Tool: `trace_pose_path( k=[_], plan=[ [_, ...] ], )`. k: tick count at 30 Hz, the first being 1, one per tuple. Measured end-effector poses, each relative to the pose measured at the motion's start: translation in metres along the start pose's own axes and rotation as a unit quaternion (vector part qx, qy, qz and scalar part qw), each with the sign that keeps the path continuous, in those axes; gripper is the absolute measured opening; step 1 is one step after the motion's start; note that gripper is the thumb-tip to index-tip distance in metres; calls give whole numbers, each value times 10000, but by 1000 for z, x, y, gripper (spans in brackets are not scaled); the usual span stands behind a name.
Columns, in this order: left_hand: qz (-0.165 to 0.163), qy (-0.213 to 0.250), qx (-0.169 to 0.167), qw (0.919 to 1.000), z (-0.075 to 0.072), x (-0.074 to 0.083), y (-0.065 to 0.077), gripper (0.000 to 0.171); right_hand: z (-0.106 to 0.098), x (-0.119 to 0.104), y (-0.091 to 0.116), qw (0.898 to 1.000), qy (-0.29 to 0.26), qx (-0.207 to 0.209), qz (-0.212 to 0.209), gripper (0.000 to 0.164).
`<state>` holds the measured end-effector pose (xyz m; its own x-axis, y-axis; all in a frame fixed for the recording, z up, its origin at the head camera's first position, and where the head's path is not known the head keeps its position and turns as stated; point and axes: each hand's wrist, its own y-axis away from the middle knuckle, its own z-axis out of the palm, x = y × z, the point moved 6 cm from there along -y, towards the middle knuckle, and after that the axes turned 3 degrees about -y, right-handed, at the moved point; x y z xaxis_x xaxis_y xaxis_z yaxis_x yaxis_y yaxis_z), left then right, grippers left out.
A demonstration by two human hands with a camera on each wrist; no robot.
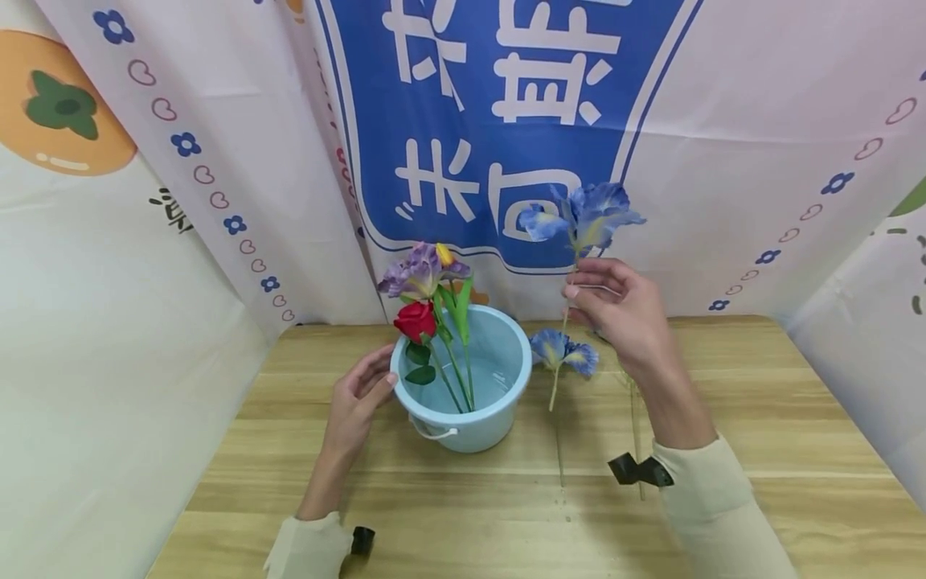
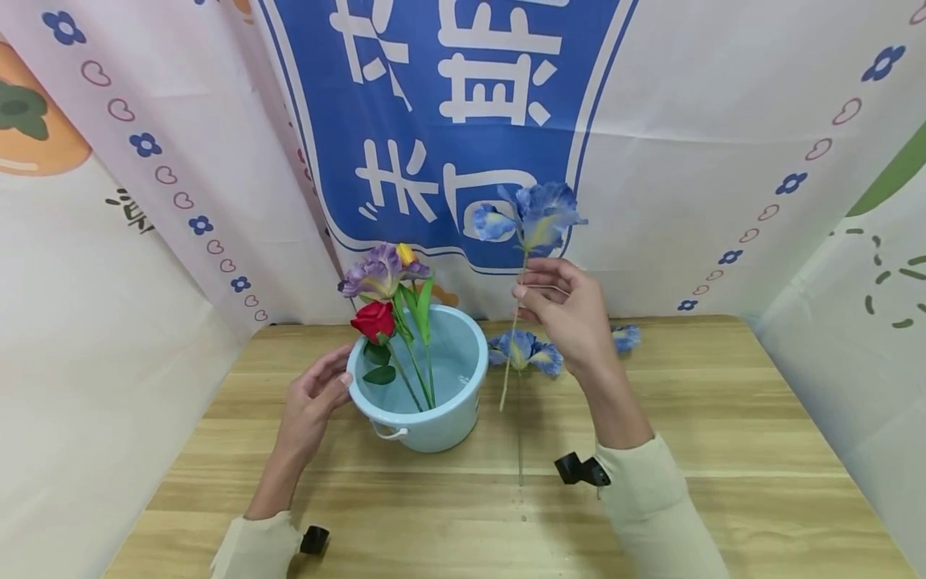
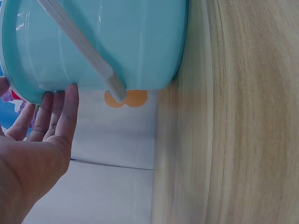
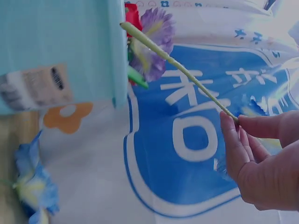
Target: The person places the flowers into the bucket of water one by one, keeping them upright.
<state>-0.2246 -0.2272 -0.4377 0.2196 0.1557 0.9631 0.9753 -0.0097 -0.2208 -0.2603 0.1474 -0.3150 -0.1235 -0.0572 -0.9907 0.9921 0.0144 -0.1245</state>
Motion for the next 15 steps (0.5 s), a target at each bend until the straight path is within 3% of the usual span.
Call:
trace_pose_path(
  k=[5,15],
  plan=[
    [-12,-14,-20,10000,0,0,0,49,19,-12,-10,9992,-319,-68,-250,46],
    [18,16,5,10000,-1,-1,0,49,52,-13,-24,9983,-237,-407,-356,43]
  ],
)
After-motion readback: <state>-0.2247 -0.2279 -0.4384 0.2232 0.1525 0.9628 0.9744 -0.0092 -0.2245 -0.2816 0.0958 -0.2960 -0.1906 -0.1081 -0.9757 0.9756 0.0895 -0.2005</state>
